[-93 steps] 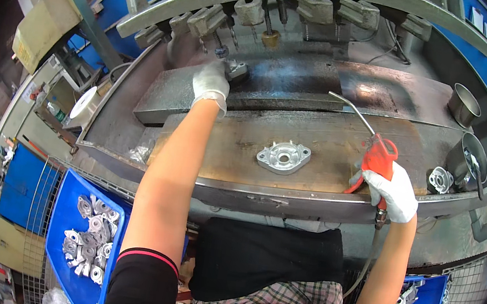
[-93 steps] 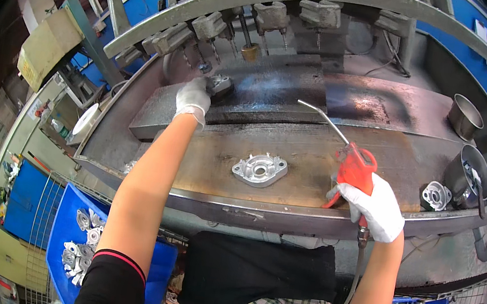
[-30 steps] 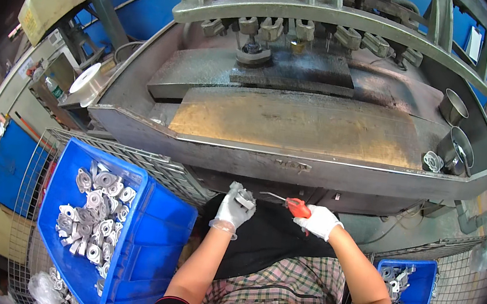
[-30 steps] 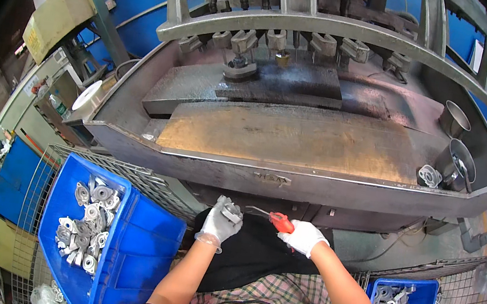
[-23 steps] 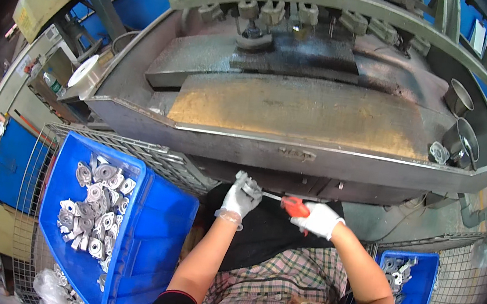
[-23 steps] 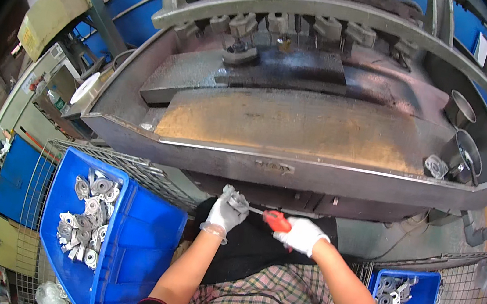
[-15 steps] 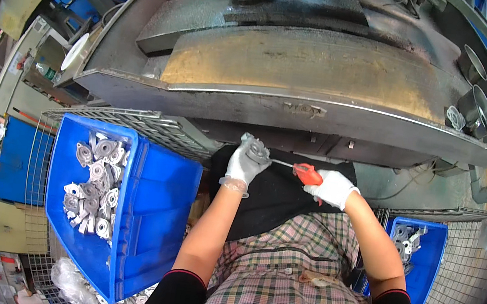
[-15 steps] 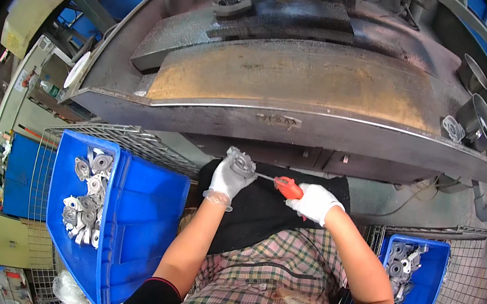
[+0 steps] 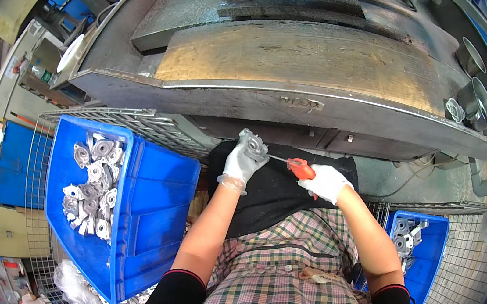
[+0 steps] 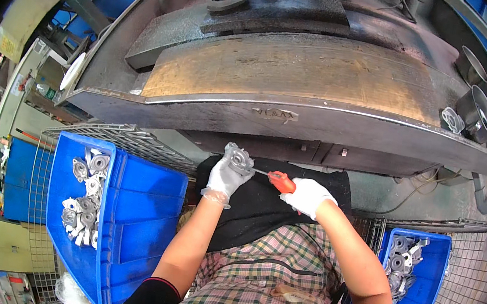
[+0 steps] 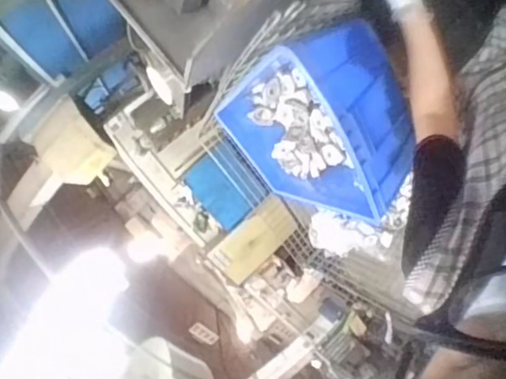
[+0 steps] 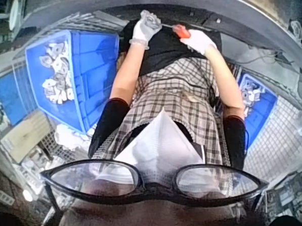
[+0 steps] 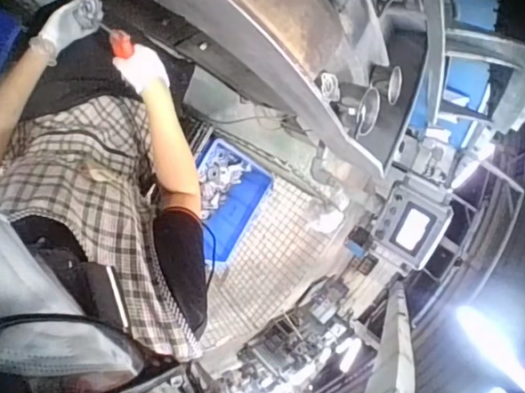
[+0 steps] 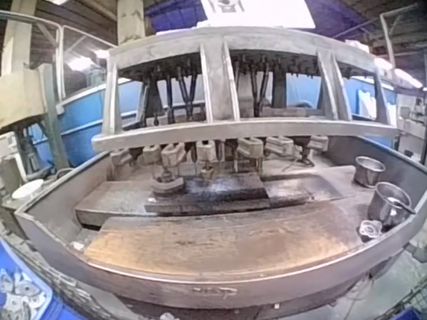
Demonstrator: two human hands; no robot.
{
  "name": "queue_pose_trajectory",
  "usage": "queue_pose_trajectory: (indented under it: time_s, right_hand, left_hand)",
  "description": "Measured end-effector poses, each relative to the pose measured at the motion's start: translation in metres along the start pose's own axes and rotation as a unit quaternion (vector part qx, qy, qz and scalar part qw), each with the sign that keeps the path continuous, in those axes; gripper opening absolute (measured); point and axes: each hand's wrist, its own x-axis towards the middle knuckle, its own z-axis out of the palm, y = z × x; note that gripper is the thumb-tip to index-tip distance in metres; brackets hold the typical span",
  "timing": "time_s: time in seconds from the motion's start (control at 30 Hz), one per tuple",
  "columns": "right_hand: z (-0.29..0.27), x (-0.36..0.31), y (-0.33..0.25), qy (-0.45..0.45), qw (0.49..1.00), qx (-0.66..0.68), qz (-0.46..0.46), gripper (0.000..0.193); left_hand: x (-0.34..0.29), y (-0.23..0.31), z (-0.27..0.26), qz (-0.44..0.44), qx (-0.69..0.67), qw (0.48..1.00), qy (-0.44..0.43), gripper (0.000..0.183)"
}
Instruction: The person deburrs and cleans metal castings at an industrial workstation using pliers and a compressed air nozzle.
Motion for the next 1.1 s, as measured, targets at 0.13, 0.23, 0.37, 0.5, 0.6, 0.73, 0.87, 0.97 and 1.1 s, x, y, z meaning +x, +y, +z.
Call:
queue_pose_trajectory:
  time_s: [0.13,0.23,0.37,0.5,0.6,0.73,0.87,0.97,1.1]
  right_hand:
    - [0.000,0.006,0.004,0.005,1.000,-0.013,-0.013,0.032]
    - [-0.002,0.010,0.006,0.007,1.000,-0.007,0.010,0.031]
    - [-0.004,0.012,0.009,0.010,1.000,0.011,0.013,0.030]
    - [-0.004,0.006,0.003,0.002,1.000,0.008,0.001,0.030]
    - [-0.003,0.001,-0.007,-0.007,1.000,0.020,-0.010,0.031]
    - [-0.005,0.009,-0.016,0.004,1.000,0.015,-0.018,0.031]
    - [-0.006,0.025,-0.021,0.024,0.998,0.040,-0.044,0.031]
    - [-0.009,0.030,-0.035,0.031,0.998,0.029,-0.050,0.031]
    - [-0.007,0.037,-0.040,0.039,0.998,0.006,-0.052,0.032]
  left_hand:
    - [-0.001,-0.001,0.003,0.003,0.003,1.000,0.002,0.017]
    - [0.002,-0.001,-0.001,0.009,0.000,1.000,-0.017,0.018]
    - [0.004,-0.001,-0.001,-0.001,-0.005,1.000,-0.014,0.020]
    - [0.006,-0.002,0.000,-0.007,0.003,1.000,0.015,0.022]
    - [0.008,0.000,-0.005,-0.003,0.017,1.000,-0.004,0.023]
    - [0.009,-0.001,-0.009,0.003,0.018,1.000,-0.010,0.026]
    - [0.004,-0.004,0.000,0.017,0.019,0.999,-0.022,0.027]
    - [0.004,-0.001,-0.004,0.008,0.020,1.000,-0.007,0.032]
    - [0.002,-0.002,-0.009,0.017,0.001,0.999,-0.029,0.033]
